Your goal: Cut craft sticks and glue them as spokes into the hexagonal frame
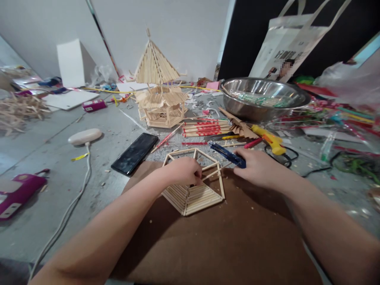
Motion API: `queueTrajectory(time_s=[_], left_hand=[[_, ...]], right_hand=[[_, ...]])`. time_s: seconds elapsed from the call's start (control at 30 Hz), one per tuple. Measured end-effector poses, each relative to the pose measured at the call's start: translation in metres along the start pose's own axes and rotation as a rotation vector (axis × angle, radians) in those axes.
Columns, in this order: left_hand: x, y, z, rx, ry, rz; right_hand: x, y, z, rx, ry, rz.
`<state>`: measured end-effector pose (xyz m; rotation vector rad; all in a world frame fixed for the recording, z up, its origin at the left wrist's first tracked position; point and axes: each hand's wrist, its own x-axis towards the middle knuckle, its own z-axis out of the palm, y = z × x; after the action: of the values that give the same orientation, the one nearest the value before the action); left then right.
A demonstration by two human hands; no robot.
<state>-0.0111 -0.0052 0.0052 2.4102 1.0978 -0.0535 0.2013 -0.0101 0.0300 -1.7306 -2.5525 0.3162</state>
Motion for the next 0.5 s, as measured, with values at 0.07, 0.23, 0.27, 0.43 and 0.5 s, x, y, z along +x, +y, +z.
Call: queueTrajectory(time_s=[0.07,0.23,0.27,0.43,0.5], left_hand=[[0.0,-0.001,0.0,0.003,-0.005,0.0],[-0.002,-0.001,-0.002,0.027,-0.026,-0.025],[-0.002,-0.001,-0.003,0.027,-0.029,-0.028],[-0.002,-0.001,-0.003,0.023,-0.03,-0.032],[-0.002,-0.001,-0.003,0.027,-0.037,-0.024]], right_hand=[[-0.001,-0.001,0.0,-0.015,-0.018,-0.005],[-0.004,-0.007,-0.001,-0.04,-0.076,-0.045],[-0.004,-0.009,-0.002,-0.035,-0.095,-0.055],[-0.004,-0.013,-0.005,-0.011,-0.143,-0.05],[-0.004,-0.013,-0.004,-0.008,-0.148,-0.051]])
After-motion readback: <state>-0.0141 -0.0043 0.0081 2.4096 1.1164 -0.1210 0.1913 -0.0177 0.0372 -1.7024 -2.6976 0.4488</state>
